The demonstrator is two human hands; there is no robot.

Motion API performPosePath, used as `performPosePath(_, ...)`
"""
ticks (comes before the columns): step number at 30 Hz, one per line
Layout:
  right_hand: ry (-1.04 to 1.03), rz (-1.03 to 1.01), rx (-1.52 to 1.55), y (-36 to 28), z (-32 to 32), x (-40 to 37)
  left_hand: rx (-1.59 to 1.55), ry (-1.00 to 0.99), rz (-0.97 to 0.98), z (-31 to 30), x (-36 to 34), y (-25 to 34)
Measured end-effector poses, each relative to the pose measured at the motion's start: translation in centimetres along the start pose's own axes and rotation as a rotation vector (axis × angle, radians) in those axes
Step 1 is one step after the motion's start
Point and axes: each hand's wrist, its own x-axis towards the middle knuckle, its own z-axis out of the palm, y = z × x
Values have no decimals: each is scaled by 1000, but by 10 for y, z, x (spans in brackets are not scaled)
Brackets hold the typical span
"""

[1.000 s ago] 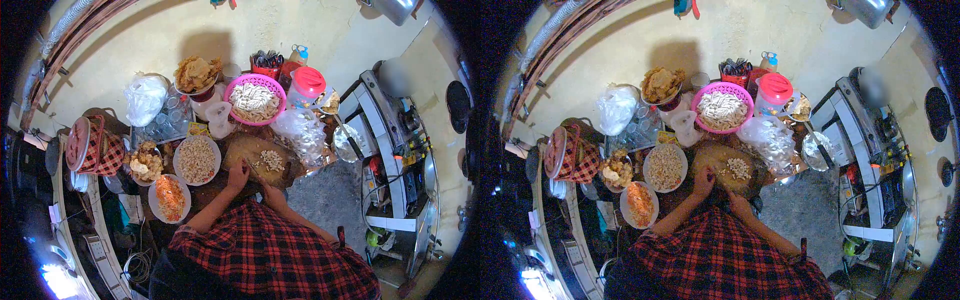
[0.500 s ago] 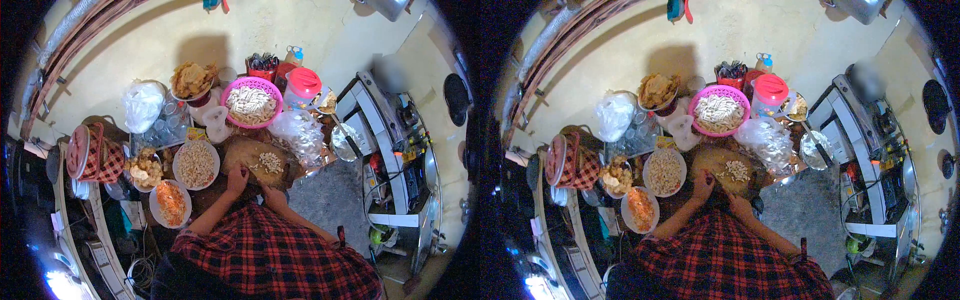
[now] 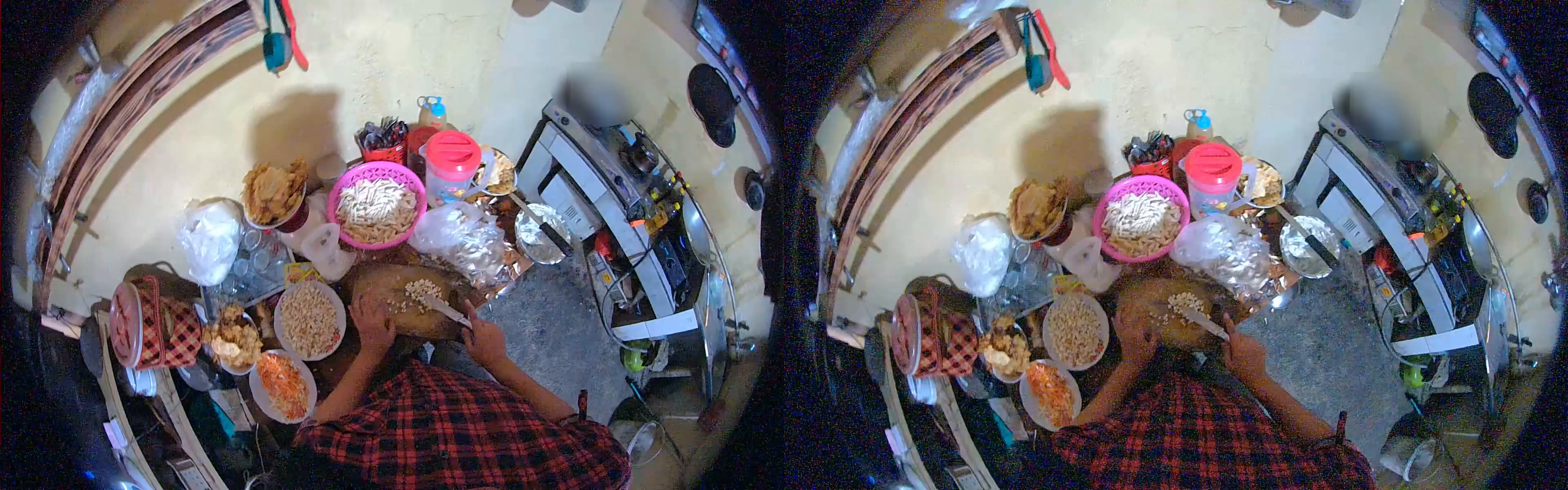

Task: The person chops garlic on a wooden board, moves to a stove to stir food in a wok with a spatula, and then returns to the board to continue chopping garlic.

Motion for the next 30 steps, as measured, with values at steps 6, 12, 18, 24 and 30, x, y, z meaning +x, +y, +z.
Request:
performPosePath(6, 208, -88, -123, 27, 27, 55, -196, -73, -28, 40, -7, 1)
performPosePath(12, 301, -132, -125, 26, 23, 78, -333, -232, 95, 61, 11, 29)
performPosePath(18, 315, -98, 63, 75, 1, 15, -162, -66, 32, 36, 43, 99)
performPosePath(24, -11, 745, 161, 210, 30, -137, -520, 39, 443, 44, 74, 210)
performPosePath(30, -475, 1105, 3, 373, 111, -343, -780, -125, 849, 84, 90, 352)
